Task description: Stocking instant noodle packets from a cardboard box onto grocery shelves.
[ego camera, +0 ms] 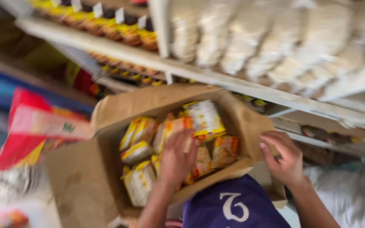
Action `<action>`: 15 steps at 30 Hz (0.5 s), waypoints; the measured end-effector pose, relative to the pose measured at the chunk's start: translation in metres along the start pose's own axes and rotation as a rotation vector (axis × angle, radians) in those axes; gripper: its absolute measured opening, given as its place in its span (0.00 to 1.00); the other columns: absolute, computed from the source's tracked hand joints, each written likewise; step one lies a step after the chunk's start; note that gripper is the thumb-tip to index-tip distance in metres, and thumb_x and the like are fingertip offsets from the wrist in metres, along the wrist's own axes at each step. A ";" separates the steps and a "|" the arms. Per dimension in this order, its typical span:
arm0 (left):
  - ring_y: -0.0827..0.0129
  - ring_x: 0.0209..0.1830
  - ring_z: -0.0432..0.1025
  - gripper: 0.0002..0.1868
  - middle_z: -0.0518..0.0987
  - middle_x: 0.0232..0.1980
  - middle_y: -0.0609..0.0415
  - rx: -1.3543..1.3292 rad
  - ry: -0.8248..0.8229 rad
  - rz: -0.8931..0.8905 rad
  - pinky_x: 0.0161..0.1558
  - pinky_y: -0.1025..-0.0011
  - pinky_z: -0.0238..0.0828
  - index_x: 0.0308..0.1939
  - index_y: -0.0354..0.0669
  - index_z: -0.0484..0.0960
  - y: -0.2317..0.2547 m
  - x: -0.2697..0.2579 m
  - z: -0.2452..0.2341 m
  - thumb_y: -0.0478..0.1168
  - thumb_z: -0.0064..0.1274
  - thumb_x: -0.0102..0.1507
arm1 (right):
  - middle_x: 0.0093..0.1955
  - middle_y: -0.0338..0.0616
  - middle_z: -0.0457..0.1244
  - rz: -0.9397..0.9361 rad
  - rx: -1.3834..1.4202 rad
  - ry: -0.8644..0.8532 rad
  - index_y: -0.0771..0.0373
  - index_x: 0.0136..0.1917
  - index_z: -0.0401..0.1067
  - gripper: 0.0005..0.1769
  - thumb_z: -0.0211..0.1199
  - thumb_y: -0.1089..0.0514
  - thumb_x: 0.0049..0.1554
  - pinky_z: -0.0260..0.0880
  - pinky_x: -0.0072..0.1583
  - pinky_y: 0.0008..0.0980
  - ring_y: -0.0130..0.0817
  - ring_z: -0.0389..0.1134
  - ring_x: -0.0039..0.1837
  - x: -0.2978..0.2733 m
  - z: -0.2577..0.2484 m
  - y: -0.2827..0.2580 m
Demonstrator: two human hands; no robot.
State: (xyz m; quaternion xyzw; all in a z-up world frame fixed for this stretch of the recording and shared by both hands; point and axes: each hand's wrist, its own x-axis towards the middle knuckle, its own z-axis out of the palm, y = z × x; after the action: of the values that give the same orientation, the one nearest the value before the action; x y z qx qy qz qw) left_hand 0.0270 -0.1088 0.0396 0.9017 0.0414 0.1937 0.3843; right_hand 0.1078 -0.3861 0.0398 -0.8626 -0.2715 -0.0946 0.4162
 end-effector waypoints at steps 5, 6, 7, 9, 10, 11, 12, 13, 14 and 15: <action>0.54 0.38 0.75 0.15 0.83 0.45 0.48 -0.199 -0.276 0.268 0.44 0.62 0.71 0.51 0.41 0.81 0.062 -0.019 0.059 0.34 0.57 0.59 | 0.54 0.49 0.68 0.201 -0.137 0.181 0.68 0.57 0.75 0.16 0.67 0.68 0.54 0.70 0.53 0.33 0.41 0.70 0.52 -0.047 -0.059 0.028; 0.54 0.41 0.76 0.16 0.83 0.47 0.49 -0.201 -0.300 0.276 0.45 0.62 0.73 0.51 0.41 0.82 0.066 -0.026 0.070 0.35 0.57 0.59 | 0.56 0.50 0.69 0.239 -0.244 0.241 0.68 0.60 0.74 0.18 0.67 0.66 0.55 0.70 0.54 0.35 0.42 0.71 0.53 -0.060 -0.076 0.037; 0.55 0.45 0.78 0.16 0.83 0.50 0.49 -0.203 -0.324 0.284 0.47 0.63 0.74 0.51 0.41 0.82 0.070 -0.034 0.081 0.36 0.57 0.59 | 0.58 0.52 0.69 0.280 -0.351 0.299 0.68 0.63 0.73 0.21 0.68 0.65 0.56 0.70 0.55 0.36 0.44 0.71 0.54 -0.075 -0.093 0.045; 0.55 0.44 0.78 0.16 0.84 0.48 0.50 -0.203 -0.360 0.331 0.47 0.63 0.75 0.51 0.42 0.82 0.056 -0.050 0.100 0.37 0.58 0.59 | 0.60 0.59 0.67 0.346 -0.508 0.386 0.72 0.66 0.69 0.26 0.69 0.64 0.56 0.70 0.56 0.43 0.52 0.70 0.56 -0.100 -0.143 0.070; 0.56 0.43 0.79 0.16 0.84 0.47 0.51 -0.182 -0.363 0.341 0.47 0.64 0.76 0.50 0.43 0.82 0.048 -0.055 0.112 0.38 0.58 0.59 | 0.63 0.66 0.64 0.387 -0.638 0.433 0.76 0.70 0.65 0.32 0.69 0.62 0.56 0.70 0.58 0.50 0.59 0.68 0.59 -0.117 -0.169 0.079; 0.56 0.43 0.79 0.16 0.84 0.47 0.51 -0.214 -0.403 0.395 0.47 0.64 0.76 0.50 0.43 0.82 0.024 -0.067 0.130 0.38 0.58 0.59 | 0.63 0.66 0.64 0.430 -0.678 0.478 0.76 0.70 0.65 0.32 0.69 0.62 0.56 0.70 0.58 0.50 0.59 0.68 0.59 -0.130 -0.197 0.084; 0.60 0.39 0.80 0.15 0.86 0.43 0.53 -0.213 -0.298 0.396 0.43 0.67 0.78 0.48 0.44 0.84 0.000 -0.079 0.148 0.39 0.60 0.57 | 0.69 0.71 0.58 0.584 -0.790 0.448 0.77 0.74 0.59 0.38 0.67 0.58 0.56 0.62 0.63 0.56 0.65 0.61 0.65 -0.143 -0.226 0.090; 0.65 0.34 0.81 0.15 0.87 0.39 0.54 -0.217 -0.193 0.393 0.39 0.71 0.79 0.46 0.46 0.86 -0.025 -0.088 0.166 0.40 0.61 0.54 | 0.75 0.75 0.52 0.744 -0.892 0.417 0.79 0.78 0.52 0.45 0.66 0.53 0.57 0.55 0.68 0.62 0.71 0.54 0.71 -0.157 -0.254 0.093; 0.65 0.34 0.81 0.15 0.87 0.39 0.54 -0.236 -0.213 0.423 0.39 0.71 0.79 0.46 0.46 0.86 -0.084 -0.091 0.202 0.40 0.61 0.54 | 0.75 0.75 0.52 0.770 -0.907 0.445 0.79 0.78 0.52 0.45 0.66 0.53 0.57 0.55 0.68 0.62 0.71 0.54 0.71 -0.166 -0.280 0.101; 0.67 0.31 0.83 0.19 0.89 0.37 0.55 -0.263 -0.462 0.366 0.35 0.72 0.81 0.50 0.47 0.84 -0.143 -0.094 0.226 0.43 0.62 0.55 | 0.76 0.78 0.49 0.788 -1.025 0.455 0.81 0.78 0.49 0.50 0.69 0.52 0.55 0.45 0.70 0.62 0.73 0.50 0.75 -0.176 -0.306 0.107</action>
State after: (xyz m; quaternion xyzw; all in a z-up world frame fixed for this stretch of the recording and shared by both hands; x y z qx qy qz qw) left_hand 0.0370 -0.1824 -0.2343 0.8569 -0.2353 0.0535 0.4556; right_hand 0.0386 -0.7443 0.0938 -0.9438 0.2357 -0.2315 0.0052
